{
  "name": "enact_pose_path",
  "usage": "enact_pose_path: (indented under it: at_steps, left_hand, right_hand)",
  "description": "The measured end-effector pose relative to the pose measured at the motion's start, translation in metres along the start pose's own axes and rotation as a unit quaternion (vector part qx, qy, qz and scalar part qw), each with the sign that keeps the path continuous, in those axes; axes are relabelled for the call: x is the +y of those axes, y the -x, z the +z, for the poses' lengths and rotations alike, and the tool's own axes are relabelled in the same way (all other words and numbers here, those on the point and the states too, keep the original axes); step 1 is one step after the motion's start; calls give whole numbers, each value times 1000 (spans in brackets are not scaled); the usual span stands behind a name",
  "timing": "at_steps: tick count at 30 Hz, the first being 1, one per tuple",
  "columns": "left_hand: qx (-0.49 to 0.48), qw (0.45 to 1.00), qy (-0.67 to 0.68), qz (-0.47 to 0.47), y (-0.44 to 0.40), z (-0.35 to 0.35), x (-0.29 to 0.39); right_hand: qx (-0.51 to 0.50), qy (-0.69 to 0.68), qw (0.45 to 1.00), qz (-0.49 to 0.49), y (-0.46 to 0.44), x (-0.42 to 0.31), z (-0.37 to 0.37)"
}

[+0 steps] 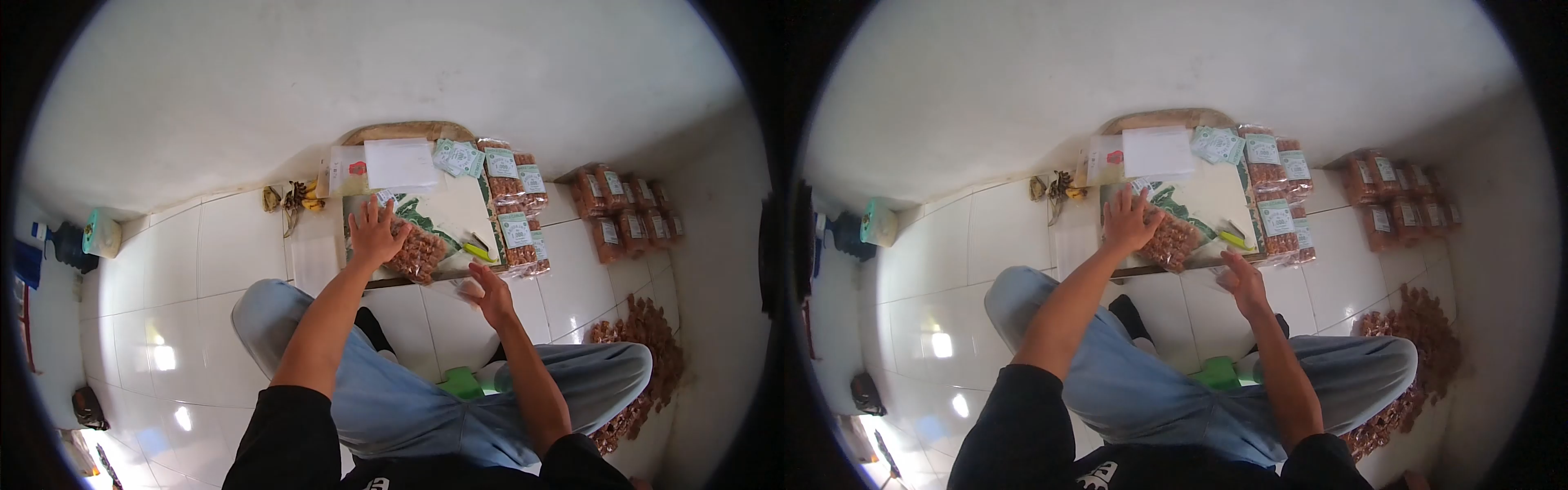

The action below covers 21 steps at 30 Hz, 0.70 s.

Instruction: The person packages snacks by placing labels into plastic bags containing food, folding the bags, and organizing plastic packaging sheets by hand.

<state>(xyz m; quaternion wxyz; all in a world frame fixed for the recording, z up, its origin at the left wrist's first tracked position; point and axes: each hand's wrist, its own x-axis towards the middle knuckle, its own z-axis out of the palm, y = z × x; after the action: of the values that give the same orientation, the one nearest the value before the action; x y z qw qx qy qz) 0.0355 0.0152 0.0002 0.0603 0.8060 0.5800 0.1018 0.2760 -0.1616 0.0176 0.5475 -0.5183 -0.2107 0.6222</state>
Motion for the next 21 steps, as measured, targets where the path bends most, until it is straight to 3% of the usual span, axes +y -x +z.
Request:
enact_pose_path:
  at_steps: [3, 7, 8, 10, 12, 14, 16, 18, 21]
  left_hand:
    - [-12, 1000, -14, 19, -5, 0, -2]
    - [-31, 999, -7, 24, -17, 0, 5]
    - [-29, 999, -6, 26, -19, 0, 6]
    - [18, 997, -54, 49, -23, 3, 5]
    - [62, 994, -50, 72, -24, -1, 2]
    - [106, 989, -51, 93, -26, -9, 1]
    - [170, 982, -5, 78, -20, -16, 4]
    - [174, 984, 11, 38, -12, -16, 16]
    - [169, 984, 44, -27, 6, -14, 39]
  right_hand:
    - [60, -59, 995, 50, 5, 9, -9]
    - [114, -81, 989, 46, 8, -2, -12]
    - [173, -68, 982, 42, 5, -9, -13]
    - [265, -52, 962, 29, -6, -27, -18]
    - [290, 2, 957, -17, -23, -51, -22]
    - [266, 102, 959, -13, -65, -70, -41]
    - [242, 237, 938, -74, -98, -88, -39]
    - [192, 411, 880, -141, -181, -75, -91]
    - [183, 413, 876, -171, -235, -87, -85]
